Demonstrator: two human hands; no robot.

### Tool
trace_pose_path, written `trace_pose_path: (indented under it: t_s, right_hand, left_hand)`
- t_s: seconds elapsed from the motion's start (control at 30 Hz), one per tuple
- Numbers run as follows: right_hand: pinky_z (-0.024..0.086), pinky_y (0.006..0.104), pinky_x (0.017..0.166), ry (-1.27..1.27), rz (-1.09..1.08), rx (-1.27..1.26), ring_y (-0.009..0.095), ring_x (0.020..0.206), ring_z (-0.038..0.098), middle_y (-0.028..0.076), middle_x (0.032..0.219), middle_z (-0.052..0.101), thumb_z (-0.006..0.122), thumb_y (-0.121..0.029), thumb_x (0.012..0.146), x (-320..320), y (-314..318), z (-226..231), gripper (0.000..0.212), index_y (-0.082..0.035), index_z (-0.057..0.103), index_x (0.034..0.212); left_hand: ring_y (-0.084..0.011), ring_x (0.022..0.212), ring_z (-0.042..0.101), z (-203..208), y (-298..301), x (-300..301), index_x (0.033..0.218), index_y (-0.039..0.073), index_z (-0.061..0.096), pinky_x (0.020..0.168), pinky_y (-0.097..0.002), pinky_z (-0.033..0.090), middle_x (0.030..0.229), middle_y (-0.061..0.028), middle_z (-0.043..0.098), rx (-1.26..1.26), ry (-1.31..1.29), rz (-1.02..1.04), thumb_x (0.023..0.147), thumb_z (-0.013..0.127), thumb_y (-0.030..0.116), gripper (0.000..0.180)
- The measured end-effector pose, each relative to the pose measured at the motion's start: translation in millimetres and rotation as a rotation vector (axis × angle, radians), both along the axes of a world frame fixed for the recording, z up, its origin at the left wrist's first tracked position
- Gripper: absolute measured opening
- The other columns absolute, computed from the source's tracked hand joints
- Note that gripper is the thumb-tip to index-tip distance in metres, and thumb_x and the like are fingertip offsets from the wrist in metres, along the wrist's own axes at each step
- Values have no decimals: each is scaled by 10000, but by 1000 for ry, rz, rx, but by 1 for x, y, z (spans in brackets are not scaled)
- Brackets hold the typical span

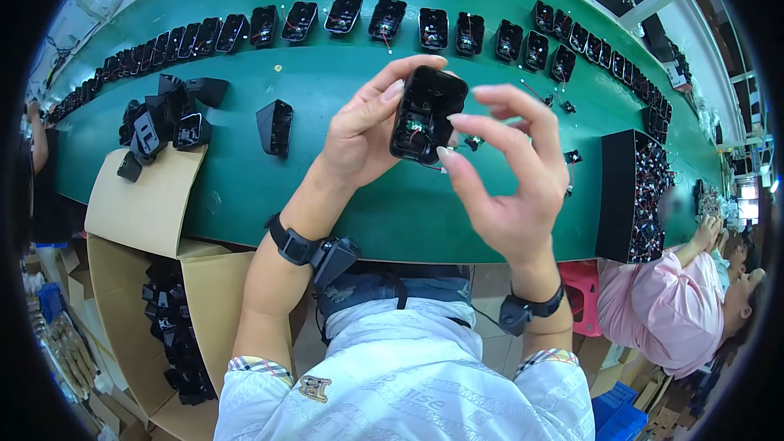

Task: The person assembles electronic devices by hand, picking up a black plastic housing and a small circuit board with wires, inserting the board into the housing, and pressing the components together. The person then places the assembled unit onto the green workbench alongside other completed units.

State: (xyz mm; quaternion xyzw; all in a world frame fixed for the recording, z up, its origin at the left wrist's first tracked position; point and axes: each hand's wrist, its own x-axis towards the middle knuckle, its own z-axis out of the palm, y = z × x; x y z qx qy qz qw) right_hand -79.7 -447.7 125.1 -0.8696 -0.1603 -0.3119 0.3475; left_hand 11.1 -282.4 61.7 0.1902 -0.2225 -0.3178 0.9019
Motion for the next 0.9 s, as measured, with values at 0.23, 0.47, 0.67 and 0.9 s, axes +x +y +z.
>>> trace_pose_path:
  t_s: [0.23,0.47,0.67,0.9]
  right_hand:
    - [481,401,895,165,-47,-229,316,1184,605,122,1368,610,779,-50,699,-1,12,25,311,-130,795,999]
    - [519,431,930,168,-103,-181,338,1131,627,131,1279,643,836,-50,703,3,10,16,201,-70,768,891]
    - [524,379,944,303,17,156,308,1113,681,167,1290,662,796,-26,755,7,-13,-20,113,-31,760,862]
    - [509,368,978,417,165,675,244,1161,647,179,1330,633,753,-2,854,0,1,-45,95,38,728,937]
  left_hand:
    - [-248,1134,680,3,-2,-4,1440,36,523,934,-407,601,1279,-136,654,26,-73,48,1060,538,209,418]
    - [-187,1042,690,2,-10,-3,1326,17,632,898,-332,593,1209,-107,685,191,-165,135,1015,650,173,349]
    - [-137,867,698,5,-17,-4,1211,-1,683,696,-270,611,1054,-94,691,473,-170,273,934,767,196,350]
    - [-113,723,681,9,-7,-14,1122,-20,688,517,-242,558,972,-92,696,601,-111,281,938,766,228,319]
